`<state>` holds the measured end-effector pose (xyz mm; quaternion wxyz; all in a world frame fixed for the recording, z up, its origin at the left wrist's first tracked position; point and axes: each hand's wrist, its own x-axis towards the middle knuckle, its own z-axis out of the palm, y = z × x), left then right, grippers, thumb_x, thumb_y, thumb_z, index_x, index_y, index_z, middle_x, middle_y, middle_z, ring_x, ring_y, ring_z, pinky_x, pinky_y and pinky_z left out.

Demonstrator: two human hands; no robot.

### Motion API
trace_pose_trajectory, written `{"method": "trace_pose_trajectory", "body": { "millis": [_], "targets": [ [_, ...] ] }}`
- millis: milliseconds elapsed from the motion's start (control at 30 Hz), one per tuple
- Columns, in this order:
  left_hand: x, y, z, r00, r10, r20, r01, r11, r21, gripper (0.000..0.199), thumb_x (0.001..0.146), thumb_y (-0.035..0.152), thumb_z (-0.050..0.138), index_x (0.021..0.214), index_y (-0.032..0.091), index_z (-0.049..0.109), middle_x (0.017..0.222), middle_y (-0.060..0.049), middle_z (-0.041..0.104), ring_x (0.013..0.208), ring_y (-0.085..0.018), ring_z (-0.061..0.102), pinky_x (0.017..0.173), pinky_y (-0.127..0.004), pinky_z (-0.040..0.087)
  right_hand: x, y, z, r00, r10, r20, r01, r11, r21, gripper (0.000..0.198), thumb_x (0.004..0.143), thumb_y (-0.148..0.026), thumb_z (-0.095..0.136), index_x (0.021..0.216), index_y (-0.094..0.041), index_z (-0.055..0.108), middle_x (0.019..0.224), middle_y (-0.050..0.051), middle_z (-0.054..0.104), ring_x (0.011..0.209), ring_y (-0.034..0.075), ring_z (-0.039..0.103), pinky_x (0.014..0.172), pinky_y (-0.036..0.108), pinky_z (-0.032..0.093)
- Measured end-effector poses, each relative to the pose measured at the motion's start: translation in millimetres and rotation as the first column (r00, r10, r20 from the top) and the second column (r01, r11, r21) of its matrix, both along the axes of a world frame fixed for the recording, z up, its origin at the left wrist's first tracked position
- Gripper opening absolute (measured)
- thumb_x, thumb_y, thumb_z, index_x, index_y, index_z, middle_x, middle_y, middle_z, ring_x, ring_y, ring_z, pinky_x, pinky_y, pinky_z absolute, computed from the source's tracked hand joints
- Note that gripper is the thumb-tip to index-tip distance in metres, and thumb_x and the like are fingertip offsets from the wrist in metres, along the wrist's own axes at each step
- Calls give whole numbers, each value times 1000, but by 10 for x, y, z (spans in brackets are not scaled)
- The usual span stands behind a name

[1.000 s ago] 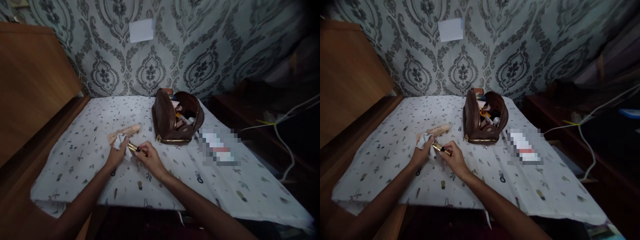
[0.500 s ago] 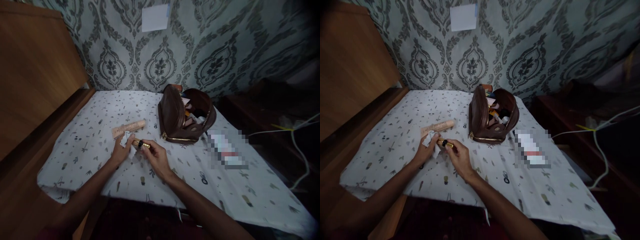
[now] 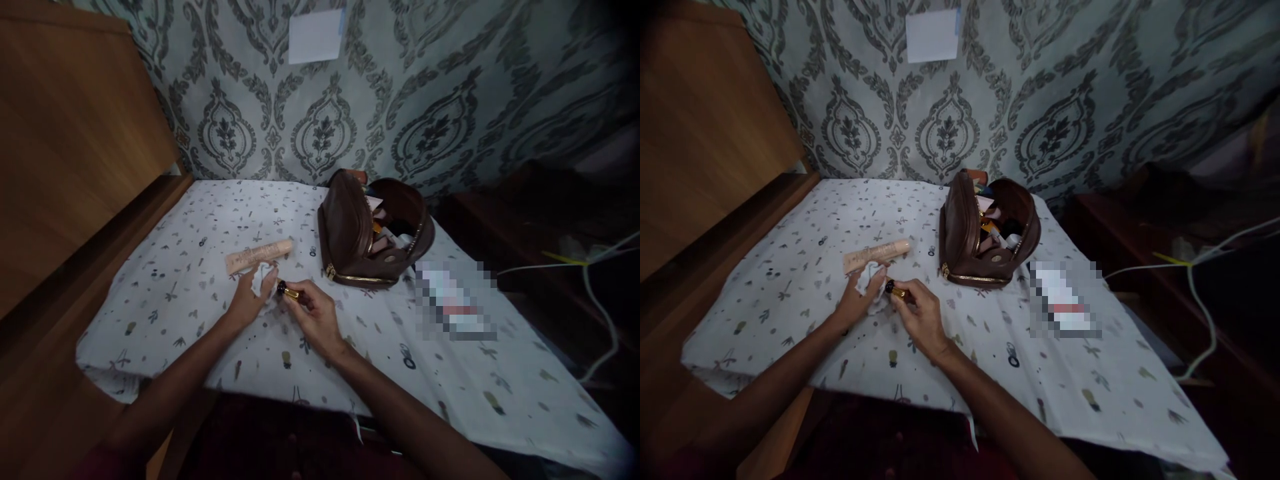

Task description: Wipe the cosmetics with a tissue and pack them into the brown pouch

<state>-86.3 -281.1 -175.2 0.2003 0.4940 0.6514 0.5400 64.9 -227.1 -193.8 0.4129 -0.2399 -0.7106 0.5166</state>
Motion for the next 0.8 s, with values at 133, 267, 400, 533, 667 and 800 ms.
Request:
{"method": "trace_pose_trajectory", "body": {
  "millis": [133, 267, 400, 533, 667, 800],
  "targets": [
    [-83, 16, -25, 981, 87, 174, -84, 996, -25, 31, 89, 49, 55, 94, 19, 62, 76, 1, 61, 72, -15, 58, 71, -26, 48, -16, -11, 5, 996, 84, -39, -86, 995, -47, 17, 87, -36, 65, 99, -25, 70, 94, 5, 66, 80, 19, 63, 72, 33, 53],
    [-75, -9, -33, 972, 111, 206, -113, 994, -1, 31, 90, 50, 54, 90, 19, 60, 75, 2, 58, 66, -13, 56, 65, -24, 47, -46, 6, 31, 991, 93, -101, -118, 953, -278, 28, 84, -42, 69, 105, -24, 63, 88, 2, 65, 69, 16, 61, 61, 29, 50],
    [-50, -40, -1, 990, 66, 123, -71, 997, 31, 30, 92, 48, 51, 96, 20, 60, 78, 0, 61, 73, -16, 59, 72, -26, 48, -69, 52, 29, 989, 100, -109, -135, 910, -392, 33, 80, -50, 70, 91, -22, 58, 71, -2, 60, 52, 13, 53, 48, 25, 42],
    [-5, -86, 24, 997, -48, -63, 50, 998, 30, 29, 93, 44, 50, 103, 20, 62, 97, -6, 67, 97, -21, 62, 92, -32, 46, -57, 31, -1, 995, 83, -62, -98, 948, -304, 27, 80, -46, 70, 88, -23, 58, 74, -1, 61, 58, 14, 55, 55, 27, 46],
    [43, -113, 35, 972, -132, -194, 129, 991, -26, 26, 94, 41, 47, 99, 21, 63, 99, -6, 66, 95, -22, 62, 90, -32, 45, -21, -19, -14, 995, 84, 63, -82, 996, -32, 14, 84, -36, 66, 87, -23, 64, 80, 3, 64, 74, 18, 59, 70, 32, 49],
    [0, -67, 26, 999, -30, -41, 30, 1000, -9, 28, 92, 45, 49, 86, 20, 62, 76, -1, 63, 75, -18, 59, 78, -29, 48, -7, -28, -3, 995, 91, 49, -92, 995, 36, 13, 87, -34, 64, 93, -23, 68, 87, 5, 66, 79, 20, 61, 73, 33, 50]
  ]
}}
